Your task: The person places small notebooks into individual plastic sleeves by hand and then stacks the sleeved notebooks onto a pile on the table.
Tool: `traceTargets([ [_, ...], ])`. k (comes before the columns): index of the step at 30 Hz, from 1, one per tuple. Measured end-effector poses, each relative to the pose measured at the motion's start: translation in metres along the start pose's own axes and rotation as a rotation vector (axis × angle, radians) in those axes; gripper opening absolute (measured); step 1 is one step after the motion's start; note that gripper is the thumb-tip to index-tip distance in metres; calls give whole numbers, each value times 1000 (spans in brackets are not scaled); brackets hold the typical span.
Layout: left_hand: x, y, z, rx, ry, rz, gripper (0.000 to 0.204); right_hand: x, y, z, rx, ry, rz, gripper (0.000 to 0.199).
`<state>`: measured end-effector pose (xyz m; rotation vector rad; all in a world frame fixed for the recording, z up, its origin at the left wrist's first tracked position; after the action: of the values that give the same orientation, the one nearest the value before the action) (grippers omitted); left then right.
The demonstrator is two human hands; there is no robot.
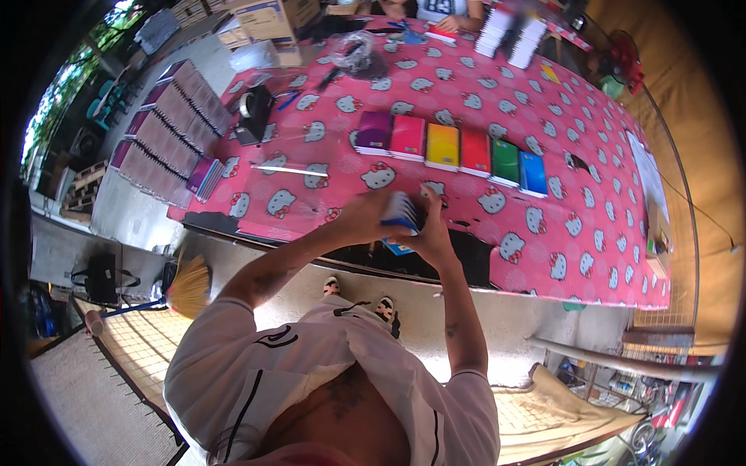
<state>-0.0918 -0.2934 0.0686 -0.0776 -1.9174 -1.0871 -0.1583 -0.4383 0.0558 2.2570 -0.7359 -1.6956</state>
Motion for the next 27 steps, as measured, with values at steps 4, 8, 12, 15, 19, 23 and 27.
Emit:
traceTargets([
  [4, -123, 97, 100, 531, 611, 692, 85, -5, -80, -103, -81, 83, -24, 52],
  [8, -181, 153, 208, 852, 629, 1054, 82, 14, -212, -217, 22, 324, 165, 32],
  [12, -211, 178, 260, 849, 618, 1061, 71, 95, -266, -343, 160, 17, 402, 34],
  [15, -216, 197, 286, 830, 665, 1112, 58, 132, -268, -397, 230, -200, 722, 37],
  [19, -230, 219, 321, 851, 746, 1158, 56, 134, -299, -398, -110, -340, 779, 39],
  [23, -277, 227, 319, 885, 698, 1200, 50, 114, -277, -378, 200, -277, 710, 40],
  [27, -272, 247, 294, 905, 622, 1233, 58, 30, -298, -293, -133, 246, 625, 44],
])
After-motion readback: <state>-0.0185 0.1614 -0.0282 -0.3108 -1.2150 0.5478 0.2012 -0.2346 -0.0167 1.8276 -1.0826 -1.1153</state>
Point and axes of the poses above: each hand's wrist, its own z-axis away from the middle knuckle, its own y-axis out of the back of the hand, x = y × z, the point moved 6 cm from there along -z, towards the middle knuckle, and after that the axes turned 11 degrees about z, right-handed, at the moved point
